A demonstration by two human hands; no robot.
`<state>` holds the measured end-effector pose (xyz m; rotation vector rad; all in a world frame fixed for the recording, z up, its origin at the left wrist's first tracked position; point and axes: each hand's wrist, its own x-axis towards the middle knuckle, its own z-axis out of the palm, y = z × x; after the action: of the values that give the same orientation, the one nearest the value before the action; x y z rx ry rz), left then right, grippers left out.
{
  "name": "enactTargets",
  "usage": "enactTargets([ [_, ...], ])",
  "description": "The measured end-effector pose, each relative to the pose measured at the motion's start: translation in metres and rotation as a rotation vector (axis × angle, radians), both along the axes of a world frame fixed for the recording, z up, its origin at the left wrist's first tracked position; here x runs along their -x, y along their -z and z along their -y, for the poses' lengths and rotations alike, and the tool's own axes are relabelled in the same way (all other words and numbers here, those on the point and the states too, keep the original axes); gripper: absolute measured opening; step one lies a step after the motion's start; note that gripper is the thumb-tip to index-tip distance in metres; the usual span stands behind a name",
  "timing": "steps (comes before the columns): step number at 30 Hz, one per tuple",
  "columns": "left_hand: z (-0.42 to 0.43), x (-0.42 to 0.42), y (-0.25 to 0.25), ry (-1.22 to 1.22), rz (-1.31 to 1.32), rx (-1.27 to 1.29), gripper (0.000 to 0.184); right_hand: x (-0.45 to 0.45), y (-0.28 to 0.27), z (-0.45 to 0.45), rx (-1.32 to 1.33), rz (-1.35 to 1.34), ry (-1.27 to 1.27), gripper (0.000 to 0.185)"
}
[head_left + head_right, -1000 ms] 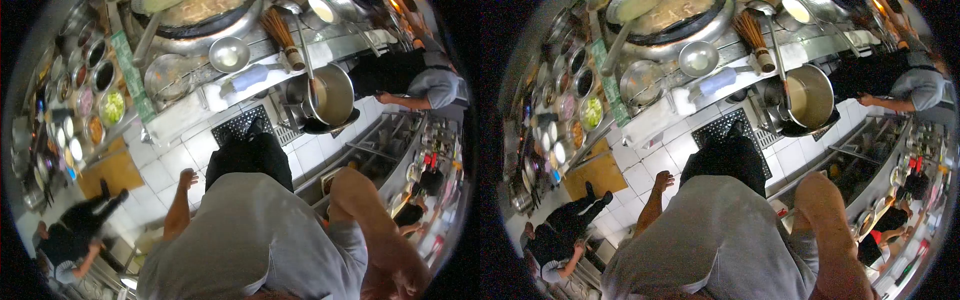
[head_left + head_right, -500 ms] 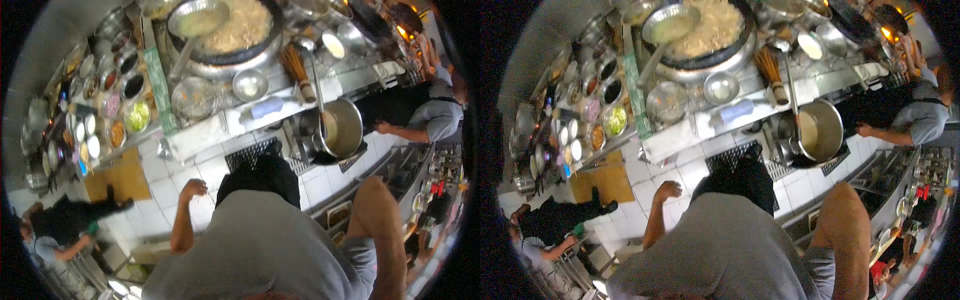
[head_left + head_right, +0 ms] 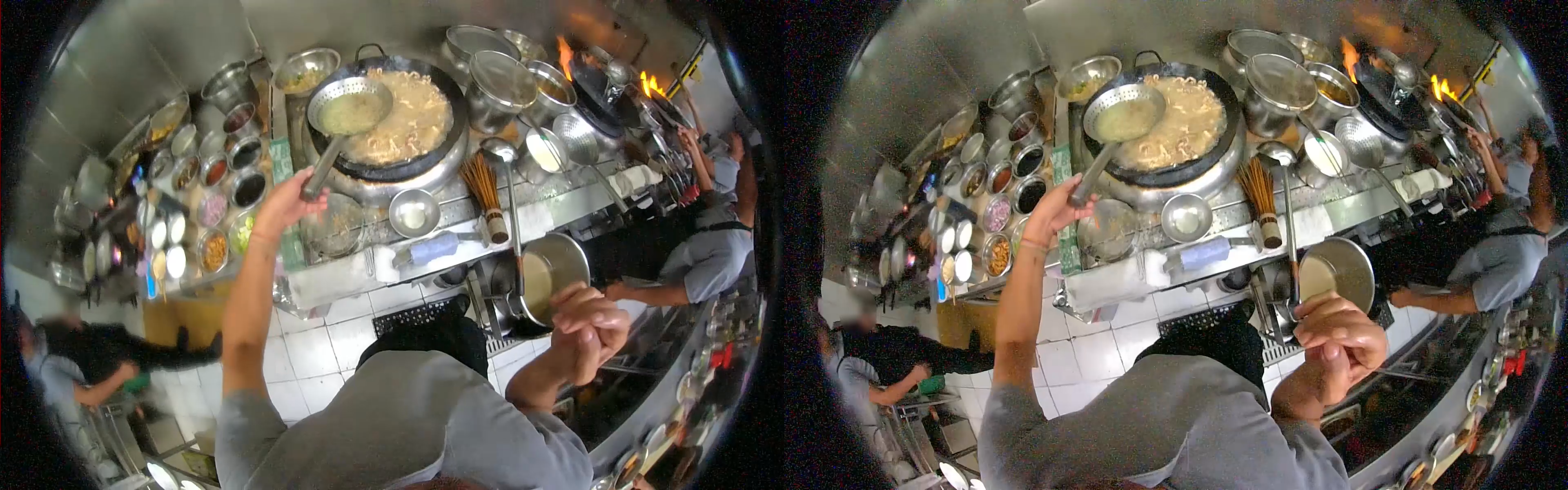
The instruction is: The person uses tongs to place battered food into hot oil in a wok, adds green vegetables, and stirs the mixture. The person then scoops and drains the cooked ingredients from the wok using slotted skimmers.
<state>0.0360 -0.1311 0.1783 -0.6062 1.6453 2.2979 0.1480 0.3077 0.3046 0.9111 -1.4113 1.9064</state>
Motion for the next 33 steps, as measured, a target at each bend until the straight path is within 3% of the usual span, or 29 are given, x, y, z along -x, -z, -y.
enactTargets([
  [3,-0.013,0.024,-0.018,-0.030,0.172,-0.053,0.019,0.010,0.025,-0.038,0.018,0.106,0.010,0.013],
  [10,-0.052,0.016,-0.046,-0.023,0.185,-0.067,0.012,0.028,0.091,-0.141,0.115,0.432,0.241,0.009],
  [13,-0.073,0.008,-0.066,-0.174,0.219,0.041,0.013,0.041,0.112,-0.172,0.155,0.544,0.303,0.010],
  [24,-0.122,0.020,-0.109,-0.298,0.201,0.161,0.011,0.102,0.120,-0.231,-0.062,0.725,0.389,0.006],
  [30,-0.120,0.040,-0.114,-0.246,0.270,-0.013,0.009,0.099,0.129,-0.230,-0.160,0.797,0.452,0.008],
  [33,-0.128,0.074,-0.141,-0.145,0.198,0.051,0.009,0.091,0.127,-0.219,-0.090,0.906,0.477,0.009],
])
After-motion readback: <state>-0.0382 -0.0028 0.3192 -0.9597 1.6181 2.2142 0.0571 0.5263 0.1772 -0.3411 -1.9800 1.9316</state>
